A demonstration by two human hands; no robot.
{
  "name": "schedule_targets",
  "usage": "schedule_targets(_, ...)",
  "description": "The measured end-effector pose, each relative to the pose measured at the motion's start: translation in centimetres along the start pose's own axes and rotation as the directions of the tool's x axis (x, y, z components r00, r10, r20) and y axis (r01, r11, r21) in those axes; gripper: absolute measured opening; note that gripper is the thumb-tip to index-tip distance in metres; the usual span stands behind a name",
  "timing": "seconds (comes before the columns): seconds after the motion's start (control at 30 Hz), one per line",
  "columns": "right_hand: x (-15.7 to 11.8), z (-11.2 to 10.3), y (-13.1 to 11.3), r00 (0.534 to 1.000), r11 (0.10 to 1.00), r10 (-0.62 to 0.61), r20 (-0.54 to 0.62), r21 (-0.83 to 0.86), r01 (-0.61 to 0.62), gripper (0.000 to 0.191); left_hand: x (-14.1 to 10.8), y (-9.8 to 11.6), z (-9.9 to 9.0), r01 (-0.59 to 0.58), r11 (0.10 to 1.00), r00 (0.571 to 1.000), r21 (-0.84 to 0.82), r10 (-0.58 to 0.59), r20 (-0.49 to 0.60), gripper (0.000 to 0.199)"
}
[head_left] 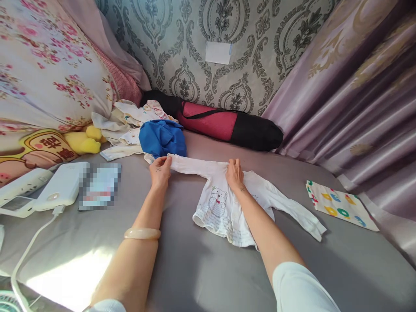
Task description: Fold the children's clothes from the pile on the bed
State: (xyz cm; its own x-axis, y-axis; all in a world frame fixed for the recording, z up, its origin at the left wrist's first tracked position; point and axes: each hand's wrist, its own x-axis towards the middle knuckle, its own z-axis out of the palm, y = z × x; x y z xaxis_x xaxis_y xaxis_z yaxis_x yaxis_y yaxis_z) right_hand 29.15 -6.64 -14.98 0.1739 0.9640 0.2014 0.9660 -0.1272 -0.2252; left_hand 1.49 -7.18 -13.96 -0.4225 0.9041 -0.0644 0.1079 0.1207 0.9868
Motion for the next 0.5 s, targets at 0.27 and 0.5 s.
schedule_targets(0.27,0.1,0.1,0.2,0.998,0.998,-0.051,0.045,-0.032,0.053,0.038,0.3,0.3,0.2,0.079,0.945,0.996,-0.316,-0.066,0.053,0.038)
schedule_targets(0.5,-0.1,-0.5,-0.3,0.996,0.997,-0.061,0.070,-0.042,0.064,0.045,-0.1,0.7,-1.5,-0.065,0.932,0.985,0.355,0.118,-0.129,0.039)
